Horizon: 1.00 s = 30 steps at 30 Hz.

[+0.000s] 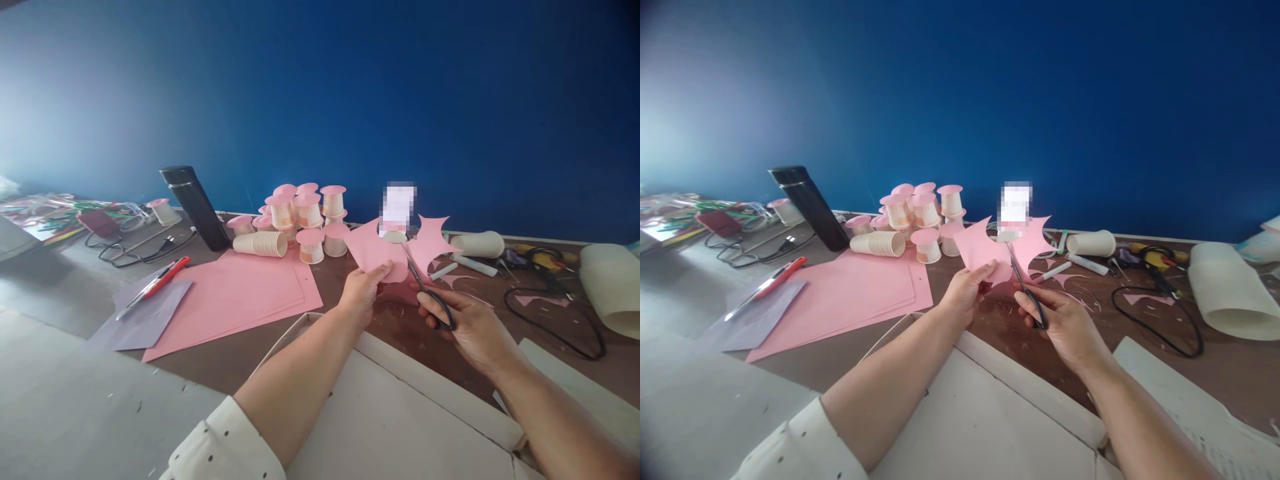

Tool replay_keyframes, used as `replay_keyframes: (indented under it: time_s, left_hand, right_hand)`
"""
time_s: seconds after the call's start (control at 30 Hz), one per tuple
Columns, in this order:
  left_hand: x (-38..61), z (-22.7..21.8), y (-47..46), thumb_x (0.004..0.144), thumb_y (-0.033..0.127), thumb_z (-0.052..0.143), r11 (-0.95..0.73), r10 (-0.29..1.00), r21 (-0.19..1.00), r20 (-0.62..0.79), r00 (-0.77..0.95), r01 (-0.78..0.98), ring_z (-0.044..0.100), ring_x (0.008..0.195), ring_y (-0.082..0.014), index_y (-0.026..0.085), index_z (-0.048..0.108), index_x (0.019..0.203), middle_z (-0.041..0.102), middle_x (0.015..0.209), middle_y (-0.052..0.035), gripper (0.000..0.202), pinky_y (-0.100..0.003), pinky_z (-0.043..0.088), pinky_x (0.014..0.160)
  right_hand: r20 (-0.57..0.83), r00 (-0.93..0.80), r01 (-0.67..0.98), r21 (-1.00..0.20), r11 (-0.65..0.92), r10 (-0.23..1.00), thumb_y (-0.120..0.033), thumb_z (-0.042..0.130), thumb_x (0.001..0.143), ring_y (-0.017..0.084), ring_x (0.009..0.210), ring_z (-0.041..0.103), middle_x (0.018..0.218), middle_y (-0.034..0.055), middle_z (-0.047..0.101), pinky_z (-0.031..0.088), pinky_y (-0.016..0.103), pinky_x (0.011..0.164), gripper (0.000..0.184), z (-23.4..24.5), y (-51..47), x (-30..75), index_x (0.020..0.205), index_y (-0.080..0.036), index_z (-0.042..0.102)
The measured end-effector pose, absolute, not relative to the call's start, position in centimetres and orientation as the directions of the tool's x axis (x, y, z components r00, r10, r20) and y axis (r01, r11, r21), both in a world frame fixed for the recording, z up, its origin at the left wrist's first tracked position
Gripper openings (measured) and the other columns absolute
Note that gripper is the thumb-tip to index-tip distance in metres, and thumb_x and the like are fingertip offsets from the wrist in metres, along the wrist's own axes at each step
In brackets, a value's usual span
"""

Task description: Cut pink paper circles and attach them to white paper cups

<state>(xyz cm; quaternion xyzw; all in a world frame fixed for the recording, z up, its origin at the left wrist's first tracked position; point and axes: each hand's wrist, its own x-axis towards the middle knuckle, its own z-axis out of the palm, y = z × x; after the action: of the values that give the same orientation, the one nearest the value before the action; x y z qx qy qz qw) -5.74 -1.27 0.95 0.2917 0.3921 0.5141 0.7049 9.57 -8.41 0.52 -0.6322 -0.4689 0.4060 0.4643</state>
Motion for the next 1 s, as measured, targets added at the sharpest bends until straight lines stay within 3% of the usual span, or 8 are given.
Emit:
replay_keyframes:
  time_s: [0.3,0.6,1.0]
  left_hand:
    - [-5.7,1.5,-1.6,0.071,0.024,0.078,0.306,0.952,0.806,-0.256,0.167,-0.506,0.066,0.077,-0.0191,0.009,0.071,0.089,0.072,0.091,-0.0131,0.025,-0.033,0.051,0.077]
    - [-5.9,0.5,-1.4,0.070,0.030,0.080,0.239,0.966,0.897,-0.181,0.182,-0.373,0.066,0.091,-0.0241,0.010,0.073,0.094,0.071,0.099,-0.0149,0.033,-0.038,0.049,0.089]
    - [-5.9,0.7,-1.4,0.071,0.030,0.078,0.232,0.968,0.902,-0.176,0.181,-0.363,0.066,0.093,-0.0242,0.009,0.072,0.097,0.071,0.101,-0.0157,0.034,-0.039,0.049,0.092]
  right_hand:
    - [-0.066,0.158,0.257,-0.961,-0.106,0.985,-0.055,0.074,0.075,0.013,0.063,0.058,0.075,0.0015,0.068,0.044,0.022,0.054,0.044,0.4,-8.4,9.8,0.109,-0.026,0.075]
    - [-0.046,0.172,0.256,-0.963,-0.089,0.984,-0.054,0.073,0.076,0.013,0.065,0.058,0.076,0.0015,0.067,0.046,0.026,0.060,0.037,0.4,-8.2,10.0,0.095,-0.023,0.075]
    - [-0.031,0.195,0.252,-0.965,-0.080,0.980,-0.055,0.072,0.076,0.012,0.061,0.056,0.074,0.0008,0.066,0.040,0.024,0.053,0.040,0.4,-8.2,9.9,0.103,-0.025,0.076]
